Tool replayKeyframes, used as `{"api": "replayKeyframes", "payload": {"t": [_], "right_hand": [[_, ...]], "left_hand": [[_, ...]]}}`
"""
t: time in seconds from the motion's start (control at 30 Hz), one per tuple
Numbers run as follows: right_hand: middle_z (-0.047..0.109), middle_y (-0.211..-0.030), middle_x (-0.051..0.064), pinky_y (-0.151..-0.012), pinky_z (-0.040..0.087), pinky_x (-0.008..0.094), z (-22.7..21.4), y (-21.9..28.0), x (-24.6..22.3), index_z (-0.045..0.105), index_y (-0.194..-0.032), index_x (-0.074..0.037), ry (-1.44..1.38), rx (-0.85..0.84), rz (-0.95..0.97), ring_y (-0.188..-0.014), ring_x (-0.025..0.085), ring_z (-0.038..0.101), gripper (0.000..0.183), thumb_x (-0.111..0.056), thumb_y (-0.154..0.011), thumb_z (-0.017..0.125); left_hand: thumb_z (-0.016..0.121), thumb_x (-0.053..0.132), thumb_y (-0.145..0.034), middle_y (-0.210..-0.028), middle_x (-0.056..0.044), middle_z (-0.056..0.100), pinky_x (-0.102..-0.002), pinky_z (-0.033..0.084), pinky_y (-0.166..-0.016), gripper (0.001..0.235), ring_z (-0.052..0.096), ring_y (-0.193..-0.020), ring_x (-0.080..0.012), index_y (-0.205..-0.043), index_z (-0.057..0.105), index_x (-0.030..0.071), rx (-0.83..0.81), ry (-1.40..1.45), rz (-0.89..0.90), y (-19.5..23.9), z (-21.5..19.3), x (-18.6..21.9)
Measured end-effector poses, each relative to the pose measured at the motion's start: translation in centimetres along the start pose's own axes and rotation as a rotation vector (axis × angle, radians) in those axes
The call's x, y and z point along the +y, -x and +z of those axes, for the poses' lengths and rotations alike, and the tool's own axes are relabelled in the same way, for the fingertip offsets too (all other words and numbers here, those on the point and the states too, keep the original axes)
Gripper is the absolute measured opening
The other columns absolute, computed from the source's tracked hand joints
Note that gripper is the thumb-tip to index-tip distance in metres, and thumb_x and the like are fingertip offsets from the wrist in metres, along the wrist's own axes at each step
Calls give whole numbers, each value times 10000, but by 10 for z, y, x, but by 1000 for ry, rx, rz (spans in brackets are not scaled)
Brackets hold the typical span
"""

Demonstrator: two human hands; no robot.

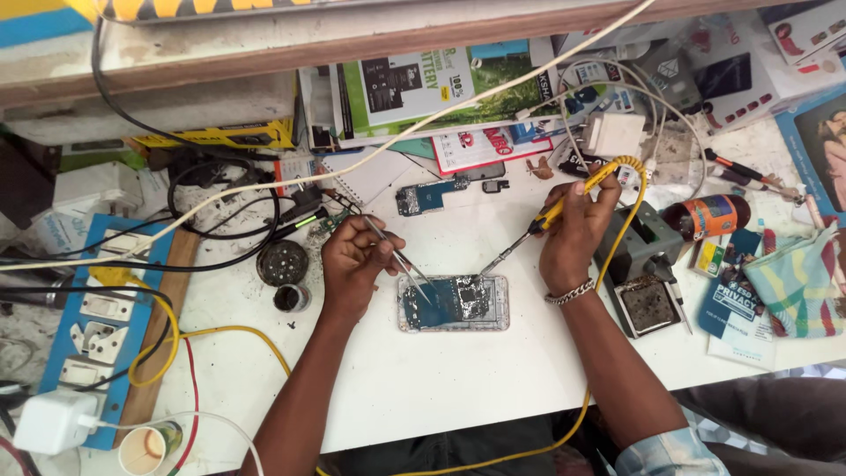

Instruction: The person uses a soldering iron and tweezers to apply solder to a small circuit board placed on a workbench. They repeatedly heat and adjust components on the board while maintaining a steady hand.

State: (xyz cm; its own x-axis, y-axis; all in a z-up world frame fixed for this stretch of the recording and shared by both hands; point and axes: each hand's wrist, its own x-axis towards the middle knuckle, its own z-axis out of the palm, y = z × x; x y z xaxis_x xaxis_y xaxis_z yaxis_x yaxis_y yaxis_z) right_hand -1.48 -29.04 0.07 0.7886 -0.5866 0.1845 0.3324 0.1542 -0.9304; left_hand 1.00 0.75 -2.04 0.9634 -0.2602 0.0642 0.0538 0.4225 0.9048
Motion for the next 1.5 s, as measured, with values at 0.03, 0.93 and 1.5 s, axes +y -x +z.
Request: {"api": "replayKeyframes", "payload": {"t": [0.03,0.93,1.5], "right_hand": [[598,-857,39,-524,414,217,0,0,0,401,-1386,-130,-5,5,10,-673,84,531,341,-298,-1133,557],[597,-777,38,-460,421,254,-6,-7,-5,553,-1192,-63,-97,-14,178,-566,94,531,240,-275,-1080,539],[593,-756,44,-450,433,266,-12,-5,3,539,-1174,-75,-6,-18,167,-548,109,534,237,-296,-1092,522]], "left_hand": [[766,162,-960,-939,-161,749,-271,579,-608,312,732,-711,-184,-1138,565,3,-15,16,-1,-1,-2,-1],[584,243,-1057,-841,-186,734,-285,577,-550,201,715,-616,-195,-1049,552,44,34,13,4,-2,-8,-25],[617,202,-1049,-885,-172,738,-285,596,-585,174,703,-640,-165,-1060,570,35,51,-30,6,-4,-4,-27]]}}
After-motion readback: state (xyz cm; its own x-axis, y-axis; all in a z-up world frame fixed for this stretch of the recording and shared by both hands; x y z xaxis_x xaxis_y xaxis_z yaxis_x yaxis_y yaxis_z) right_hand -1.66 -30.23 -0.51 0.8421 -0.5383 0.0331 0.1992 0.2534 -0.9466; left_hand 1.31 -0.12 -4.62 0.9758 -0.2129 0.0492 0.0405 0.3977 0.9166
